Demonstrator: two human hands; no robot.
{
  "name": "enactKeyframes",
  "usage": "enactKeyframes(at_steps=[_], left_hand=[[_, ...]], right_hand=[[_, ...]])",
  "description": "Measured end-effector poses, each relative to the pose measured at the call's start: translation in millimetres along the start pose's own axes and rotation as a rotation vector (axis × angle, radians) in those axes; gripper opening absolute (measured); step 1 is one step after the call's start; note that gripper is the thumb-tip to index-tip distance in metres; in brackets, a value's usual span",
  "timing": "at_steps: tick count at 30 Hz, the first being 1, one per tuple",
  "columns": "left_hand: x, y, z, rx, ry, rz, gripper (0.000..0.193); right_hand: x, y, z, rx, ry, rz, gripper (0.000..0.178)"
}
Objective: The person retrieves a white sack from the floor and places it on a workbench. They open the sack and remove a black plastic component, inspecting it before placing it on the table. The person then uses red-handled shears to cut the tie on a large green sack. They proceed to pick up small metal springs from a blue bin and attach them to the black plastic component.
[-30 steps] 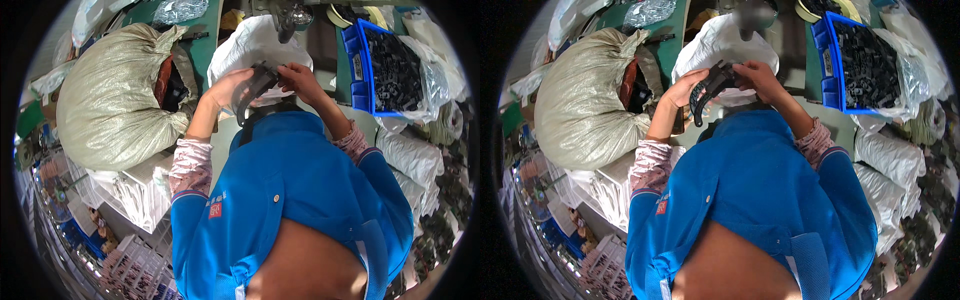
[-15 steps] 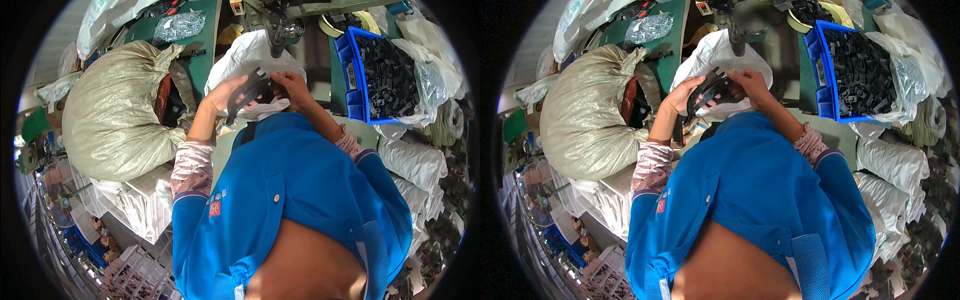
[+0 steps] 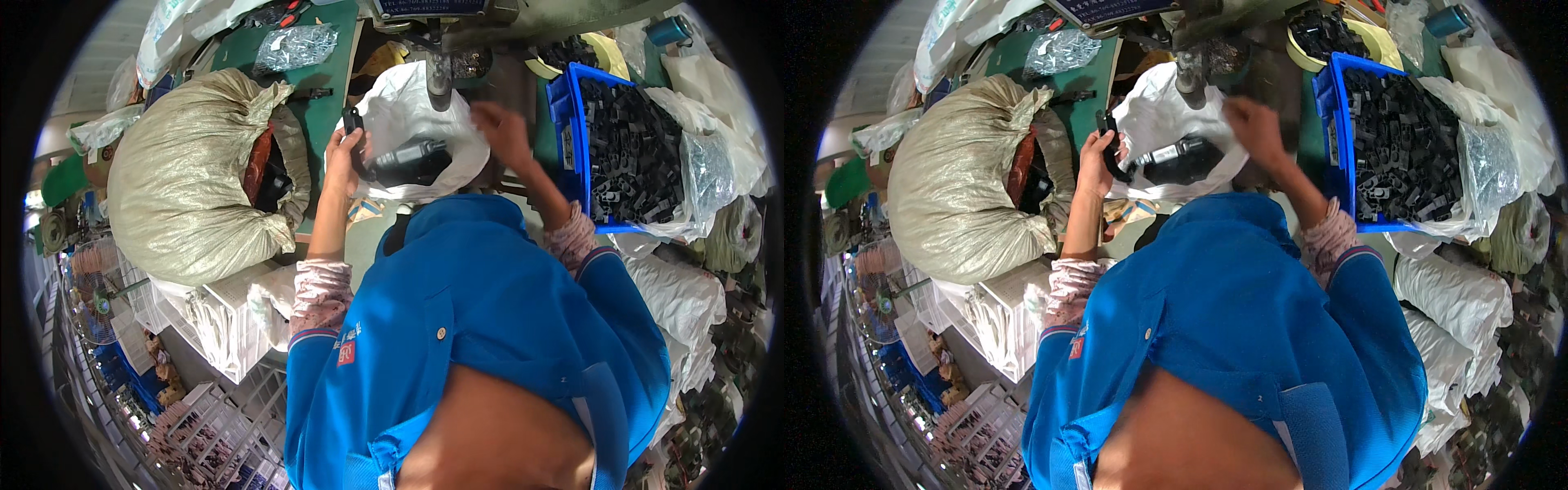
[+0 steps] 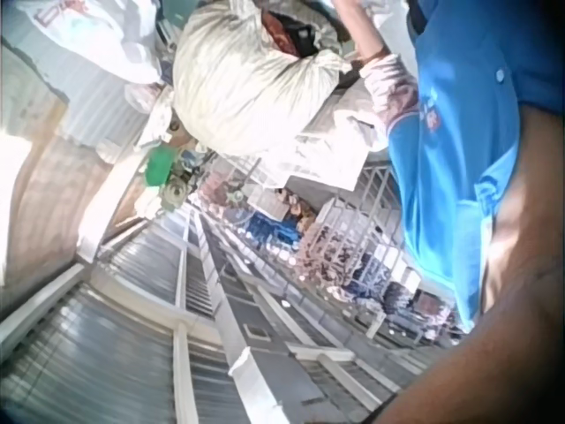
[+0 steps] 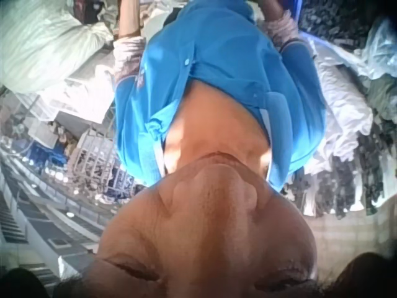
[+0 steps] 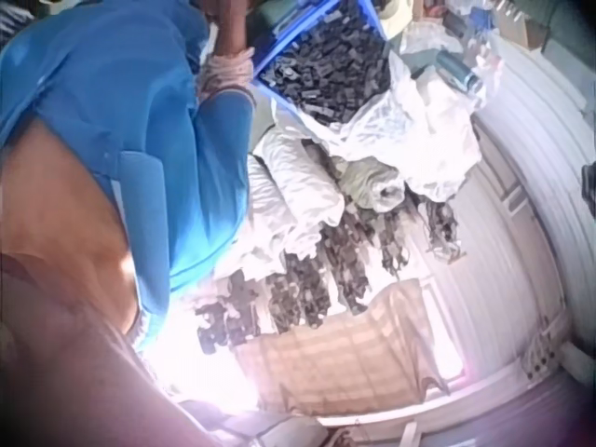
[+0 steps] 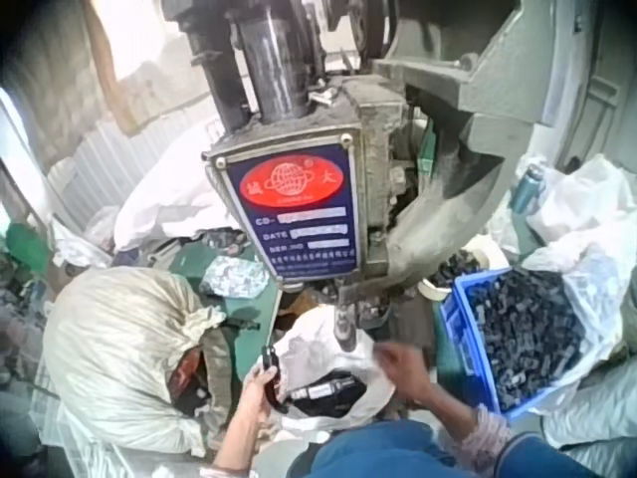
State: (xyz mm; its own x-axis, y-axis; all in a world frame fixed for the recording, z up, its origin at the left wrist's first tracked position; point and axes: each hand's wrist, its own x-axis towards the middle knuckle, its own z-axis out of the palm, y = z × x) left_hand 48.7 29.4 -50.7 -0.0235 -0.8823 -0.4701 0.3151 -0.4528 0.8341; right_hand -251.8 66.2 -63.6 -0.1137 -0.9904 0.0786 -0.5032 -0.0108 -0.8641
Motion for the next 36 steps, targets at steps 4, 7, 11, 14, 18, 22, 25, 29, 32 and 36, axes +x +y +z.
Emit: enactKeyframes(at_steps=[4,7,11,14,18,22,25,29,32,36], left_hand=[[-17,-5,13,-0.040,-0.012,0.027,0.017],[-28,-9,39,0.060,-0.029,0.024,0.014],[-46,-15,40,0.031,-0.045,0.000,0.015],[-51,-24,29,0.010,-0.014,0.002,0.016],[-53,-25,38,0.009,-0.037,-0.040,0.018],[-51,-30,48,-0.026,-0.120,-0.023,0.016],[-48,-33,50,-0.026,-0.142,-0.043,0.016],[-50,-40,56,0.008,-0.132,-0.051,0.016],[-51,-41,60,0.009,-0.135,-0.091,0.020],[-50,-48,55,0.040,-0.167,-0.080,0.018]], right_hand=[[83,3,-14,-0.159,0.164,-0.268,0.024],[143,68,9,-0.645,-0.022,-0.236,0.032],[159,79,20,-0.966,-0.126,-0.251,0.040],[159,66,22,-0.883,-0.182,-0.156,0.042],[161,84,20,-0.896,-0.118,-0.278,0.039],[157,82,20,-0.797,0.031,-0.339,0.033],[157,73,19,-0.728,0.115,-0.302,0.029],[154,61,17,-0.583,0.178,-0.216,0.024],[156,73,14,-0.482,0.234,-0.201,0.026],[156,77,10,-0.388,0.149,-0.092,0.028]])
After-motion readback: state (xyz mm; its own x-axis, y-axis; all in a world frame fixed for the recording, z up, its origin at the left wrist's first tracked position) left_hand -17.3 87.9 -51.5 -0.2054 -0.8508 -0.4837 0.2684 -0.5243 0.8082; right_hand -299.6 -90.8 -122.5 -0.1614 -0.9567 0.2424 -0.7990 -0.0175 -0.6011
